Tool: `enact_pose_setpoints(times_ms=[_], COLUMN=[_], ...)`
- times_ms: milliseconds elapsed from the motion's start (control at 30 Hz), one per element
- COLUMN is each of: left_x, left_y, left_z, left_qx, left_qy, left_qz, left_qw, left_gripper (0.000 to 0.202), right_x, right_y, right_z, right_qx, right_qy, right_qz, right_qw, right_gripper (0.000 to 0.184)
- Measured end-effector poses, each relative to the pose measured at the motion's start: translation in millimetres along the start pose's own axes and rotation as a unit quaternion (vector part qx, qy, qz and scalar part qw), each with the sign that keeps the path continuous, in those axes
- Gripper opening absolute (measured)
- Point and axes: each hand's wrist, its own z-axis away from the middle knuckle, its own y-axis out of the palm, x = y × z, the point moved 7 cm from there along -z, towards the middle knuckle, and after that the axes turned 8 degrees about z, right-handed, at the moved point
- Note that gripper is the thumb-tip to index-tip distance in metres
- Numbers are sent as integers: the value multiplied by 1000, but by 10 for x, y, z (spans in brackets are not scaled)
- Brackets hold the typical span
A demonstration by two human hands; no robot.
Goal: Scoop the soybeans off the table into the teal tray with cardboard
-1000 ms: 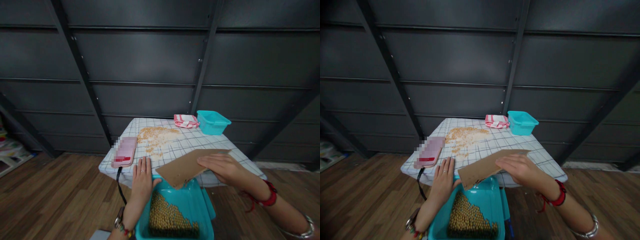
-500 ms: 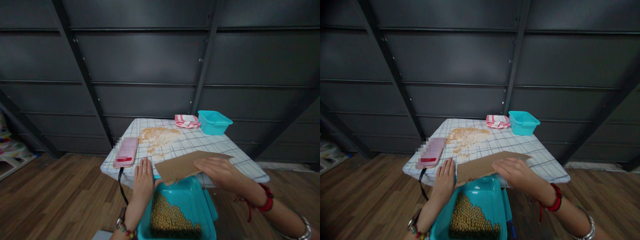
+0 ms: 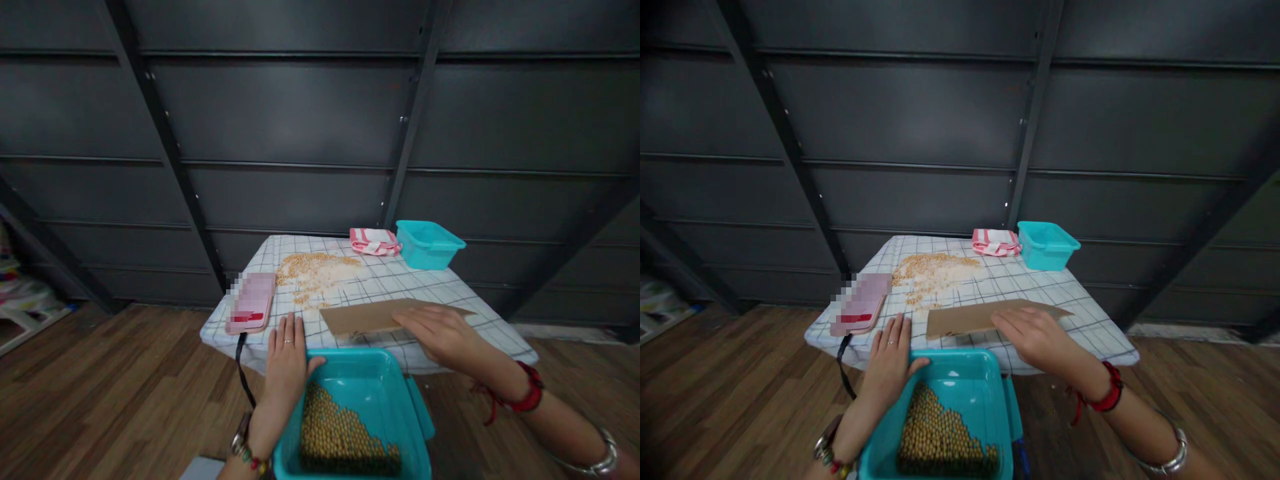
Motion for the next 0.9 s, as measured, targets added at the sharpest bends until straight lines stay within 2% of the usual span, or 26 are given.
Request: enact_pose_setpoints(times_ms=[167, 333, 500, 633, 733, 900], left_x=[-14, -23, -22, -20, -16, -16], left_y=[0, -15, -9, -25, -41, -38], left_z=[8, -1, 1, 3, 2, 2], left_qx=[-16, -15, -9, -12, -15, -9], left_qy=[14, 10, 8, 11, 12, 15], left_qz=[-2, -4, -4, -6, -6, -11], left_qw=[1000, 1000, 1000, 1000, 1000, 1000], left_gripper=[67, 69, 66, 65, 66, 72], right_x=[-146, -338, -471, -470, -430, -401], right_y=[6, -39, 234, 434, 417, 237], right_z=[20, 59, 29, -76, -113, -32], right_qx=[-7, 6, 6, 13, 12, 27], right_qy=[2, 37, 49, 46, 34, 19], right_qz=[16, 24, 14, -2, -18, -45], right_qw=[1000, 999, 999, 999, 999, 998], right_gripper=[37, 35, 37, 38, 37, 37])
